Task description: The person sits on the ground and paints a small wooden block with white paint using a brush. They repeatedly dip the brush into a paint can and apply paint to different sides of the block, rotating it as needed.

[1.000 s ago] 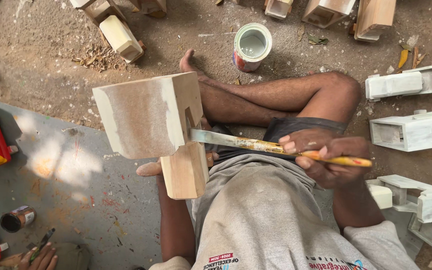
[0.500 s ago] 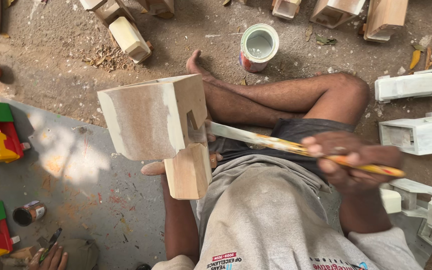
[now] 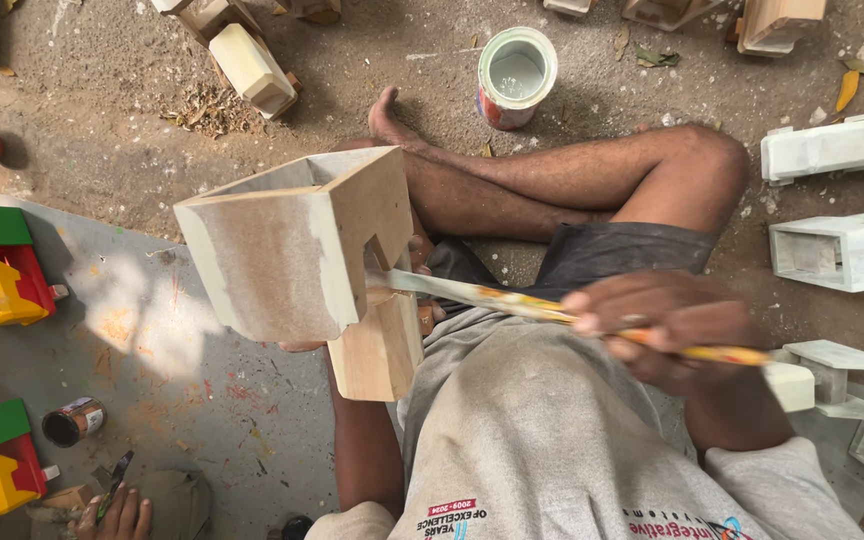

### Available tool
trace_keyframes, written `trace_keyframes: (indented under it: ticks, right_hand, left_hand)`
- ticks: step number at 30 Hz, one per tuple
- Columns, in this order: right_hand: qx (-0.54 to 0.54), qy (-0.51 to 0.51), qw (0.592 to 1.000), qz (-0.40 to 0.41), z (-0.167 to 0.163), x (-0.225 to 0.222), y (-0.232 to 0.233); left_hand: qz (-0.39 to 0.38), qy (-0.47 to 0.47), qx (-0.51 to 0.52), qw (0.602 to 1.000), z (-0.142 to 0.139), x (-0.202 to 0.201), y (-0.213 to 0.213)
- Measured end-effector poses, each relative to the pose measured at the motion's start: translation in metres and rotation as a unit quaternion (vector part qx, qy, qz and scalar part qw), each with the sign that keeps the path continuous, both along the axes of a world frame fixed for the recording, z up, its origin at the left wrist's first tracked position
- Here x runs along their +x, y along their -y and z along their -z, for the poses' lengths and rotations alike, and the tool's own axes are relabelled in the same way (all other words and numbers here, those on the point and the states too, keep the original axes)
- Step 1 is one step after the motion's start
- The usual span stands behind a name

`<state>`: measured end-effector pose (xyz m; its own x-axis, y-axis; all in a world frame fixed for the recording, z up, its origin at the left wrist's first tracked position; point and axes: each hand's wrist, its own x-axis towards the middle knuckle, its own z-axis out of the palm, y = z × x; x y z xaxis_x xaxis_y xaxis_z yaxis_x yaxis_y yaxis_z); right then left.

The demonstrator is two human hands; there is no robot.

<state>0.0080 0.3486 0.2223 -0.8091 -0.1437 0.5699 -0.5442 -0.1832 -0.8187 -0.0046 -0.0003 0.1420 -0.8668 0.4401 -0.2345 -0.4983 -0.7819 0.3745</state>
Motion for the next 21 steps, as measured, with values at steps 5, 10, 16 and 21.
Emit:
trace_keyframes:
  ticks: [5,10,16,21]
  right_hand:
    - [-0.053,0.003,0.996,0.073,-0.011,0.003,-0.011]
    - [-0.014,0.040,0.999,-0.031,-0.003,-0.006,-0.001]
    - [-0.028,-0.005,0.999,-0.019,0.002,0.001,-0.040]
    - [-0.039,0.033,0.983,0.175,0.015,0.006,-0.038]
  left_hand:
    - [0.005,0.002,-0.002,1.000,0.004,-0.007,-0.011]
    - [0.005,-0.012,0.004,1.000,-0.005,-0.008,-0.004]
    - [-0.007,-0.010,0.013,1.000,0.001,-0.008,-0.009]
    - [0.006,-0.008,0.015,1.000,0.007,-0.009,-0.019]
